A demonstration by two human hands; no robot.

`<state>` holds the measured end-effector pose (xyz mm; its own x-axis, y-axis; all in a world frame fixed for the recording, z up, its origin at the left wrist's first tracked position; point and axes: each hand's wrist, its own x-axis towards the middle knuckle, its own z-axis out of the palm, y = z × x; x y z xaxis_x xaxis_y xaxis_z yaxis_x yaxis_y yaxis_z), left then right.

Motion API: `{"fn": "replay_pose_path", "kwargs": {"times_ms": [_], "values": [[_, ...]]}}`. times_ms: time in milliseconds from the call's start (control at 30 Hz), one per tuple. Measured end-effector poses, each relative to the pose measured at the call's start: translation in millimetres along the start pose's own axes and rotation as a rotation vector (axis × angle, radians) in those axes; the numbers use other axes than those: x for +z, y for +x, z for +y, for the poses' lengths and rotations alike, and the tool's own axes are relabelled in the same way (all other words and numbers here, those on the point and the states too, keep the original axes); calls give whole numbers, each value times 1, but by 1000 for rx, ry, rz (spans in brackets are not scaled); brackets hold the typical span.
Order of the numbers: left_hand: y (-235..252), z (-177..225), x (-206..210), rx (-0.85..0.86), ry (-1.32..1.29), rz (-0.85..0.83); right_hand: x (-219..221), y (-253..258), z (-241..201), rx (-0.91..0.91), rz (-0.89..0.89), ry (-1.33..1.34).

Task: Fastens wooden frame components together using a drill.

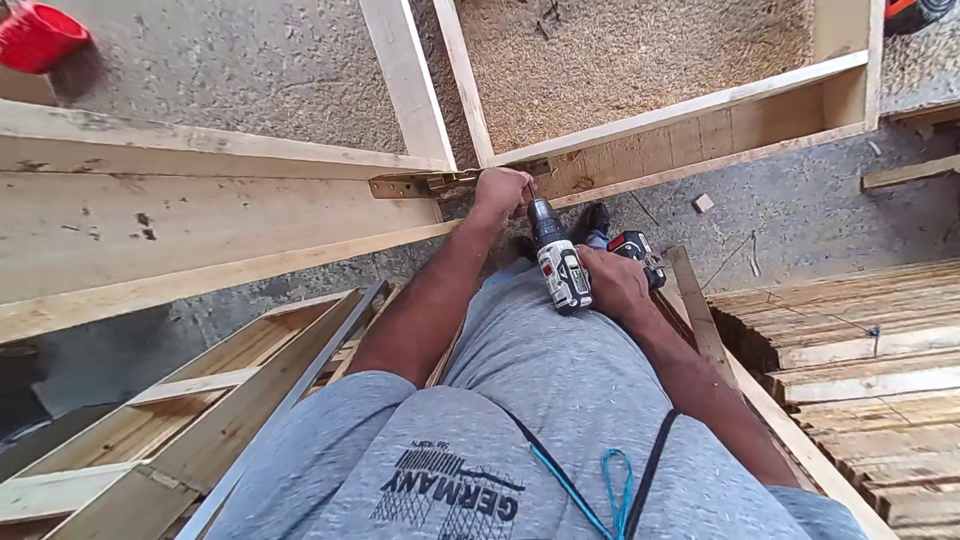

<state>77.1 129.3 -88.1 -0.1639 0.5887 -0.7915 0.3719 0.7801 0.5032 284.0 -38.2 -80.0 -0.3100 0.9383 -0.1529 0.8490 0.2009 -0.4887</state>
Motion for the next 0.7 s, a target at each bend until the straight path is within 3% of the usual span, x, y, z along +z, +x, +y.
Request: {"fn": "replay_pose_path", "kwargs": {"times_ms": [700], "values": [[0, 3, -2, -27, -7, -50, 10, 12, -19, 49, 29, -15]]}}
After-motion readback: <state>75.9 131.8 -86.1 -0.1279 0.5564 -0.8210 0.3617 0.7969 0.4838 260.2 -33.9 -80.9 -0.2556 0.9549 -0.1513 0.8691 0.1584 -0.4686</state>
